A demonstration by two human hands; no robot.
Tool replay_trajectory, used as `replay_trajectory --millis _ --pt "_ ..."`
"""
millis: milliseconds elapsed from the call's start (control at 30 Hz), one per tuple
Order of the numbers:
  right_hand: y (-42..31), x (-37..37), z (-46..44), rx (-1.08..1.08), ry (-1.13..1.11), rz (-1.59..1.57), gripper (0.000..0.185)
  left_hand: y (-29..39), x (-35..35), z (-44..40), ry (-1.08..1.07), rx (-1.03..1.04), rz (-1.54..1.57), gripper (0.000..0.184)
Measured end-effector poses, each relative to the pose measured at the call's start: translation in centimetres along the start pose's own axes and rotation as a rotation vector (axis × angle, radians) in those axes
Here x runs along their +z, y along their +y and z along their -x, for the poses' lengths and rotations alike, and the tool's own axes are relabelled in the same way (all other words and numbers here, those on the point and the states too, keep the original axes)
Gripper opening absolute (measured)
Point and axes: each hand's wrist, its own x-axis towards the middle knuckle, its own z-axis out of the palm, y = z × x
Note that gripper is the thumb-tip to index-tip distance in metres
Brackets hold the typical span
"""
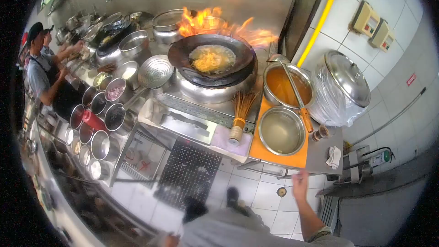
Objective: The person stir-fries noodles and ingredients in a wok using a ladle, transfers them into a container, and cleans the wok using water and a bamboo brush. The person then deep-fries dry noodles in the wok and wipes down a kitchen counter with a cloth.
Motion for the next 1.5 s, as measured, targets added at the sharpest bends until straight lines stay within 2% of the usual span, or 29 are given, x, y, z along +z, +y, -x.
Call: replay_trajectory --millis 67,100,133,167,200,233,300,333,367,433,467,600,633,700,733,767,800,900,967,1000,1100,1133,1200,1233,1300,1333,1367,1433,1500 --pt "0.0 4.3 5.9 0.186 -0.142 0.093 0.052 -4.6 -1.5 -6.3 -0.245 -0.133 0.838 0.037" --pt "4.3 5.7 7.9 0.234 -0.375 0.248 0.069 -3.5 -1.6 -6.0 -0.133 0.067 0.472 0.037" --pt "14.6 9.1 10.4 0.511 -0.463 0.242 0.079 -1.4 -1.5 -5.2 0.060 0.210 -0.054 0.038" --pt "11.0 8.7 12.6 0.598 -0.808 0.356 0.080 5.5 -1.7 -1.2 0.287 0.265 -0.458 0.038" --pt "6.3 10.4 15.4 0.854 -0.722 0.280 0.078 -2.5 -3.8 -10.5 0.108 0.825 -1.043 0.048" --pt "2.2 12.2 17.1 1.103 -0.626 0.192 0.075 -0.4 -4.5 -9.0 0.127 0.690 -0.807 0.049" --pt "4.0 15.4 19.2 0.993 -0.776 0.198 0.073 10.1 -6.7 -1.6 0.223 0.489 -0.256 0.051" --pt "5.2 16.7 19.8 0.881 -0.866 0.218 0.072 14.4 -7.6 0.7 0.280 0.345 -0.243 0.046" --pt "6.4 17.8 20.2 0.775 -0.941 0.239 0.071 15.5 -8.5 0.5 0.274 0.347 -0.252 0.046" --pt "8.2 19.2 20.1 0.610 -1.043 0.276 0.068 17.5 -10.8 -0.4 0.262 0.727 -0.351 0.045" --pt "8.8 19.7 19.9 0.547 -1.073 0.286 0.067 21.8 -11.6 1.7 0.223 0.692 -0.343 0.049" --pt "13.2 22.0 18.6 0.349 -1.148 0.283 0.063 30.9 -12.3 1.5 0.162 0.660 -0.443 0.051" --pt "10.6 22.2 17.9 0.350 -1.138 0.277 0.063 34.4 -12.5 3.2 0.135 0.665 -0.382 0.049" --pt "2.1 21.9 15.5 0.141 -0.982 0.582 0.042 40.6 -12.0 3.8 0.115 0.684 -0.325 0.047" --pt "-0.2 21.5 14.6 0.137 -0.978 0.569 0.042 43.0 -11.9 3.6 0.147 0.903 -0.366 0.043" --pt "-1.8 21.3 13.5 -0.008 -0.978 0.506 0.041 45.8 -11.7 3.6 0.183 1.121 -0.410 0.039" --pt "-2.7 21.6 12.3 -0.153 -0.977 0.438 0.040 49.7 -11.7 5.1 0.157 1.135 -0.406 0.041" --pt "-1.7 24.0 8.5 -0.238 -1.010 0.553 0.036 60.7 -11.0 8.4 0.129 1.207 -0.461 0.042" --pt "-9.2 24.5 5.2 0.221 -1.094 0.469 0.037 67.0 -9.6 8.4 0.223 1.416 -0.457 0.041" --pt "-7.6 25.1 4.5 -0.013 -1.034 0.471 0.038 70.1 -8.5 8.4 0.320 1.521 -0.458 0.041" --pt "-0.8 28.9 3.1 -0.195 -0.958 0.340 0.041 78.1 -5.3 7.6 0.591 1.778 -0.525 0.035" --pt "-1.7 29.1 2.4 -0.197 -0.968 0.332 0.041 79.1 -4.5 6.3 0.596 1.770 -0.536 0.035" --pt "-7.8 27.2 0.5 -0.086 -1.110 0.388 0.044 80.6 -3.1 3.8 0.408 1.611 -0.629 0.025" --pt "-8.3 26.6 0.6 -0.096 -1.113 0.384 0.044 80.6 -2.8 3.7 0.419 1.610 -0.633 0.025" --pt "-9.9 25.7 0.4 -0.085 -1.047 0.402 0.047 80.5 -2.7 3.7 0.496 1.770 -0.601 0.021" --pt "-11.5 25.1 -0.2 -0.010 -1.121 0.446 0.050 80.6 -2.6 3.9 0.480 1.760 -0.590 0.021" --pt "-11.7 24.9 -0.5 0.188 -1.210 0.334 0.049 80.7 -2.5 3.9 0.473 1.739 -0.612 0.021" --pt "-15.7 23.5 -0.9 0.122 -1.133 0.440 0.043 81.1 -2.3 3.8 0.452 1.716 -0.630 0.017" --pt "-13.6 25.2 -0.9 0.034 -1.174 0.494 0.037 80.9 -1.6 2.2 0.457 1.699 -0.622 0.019"
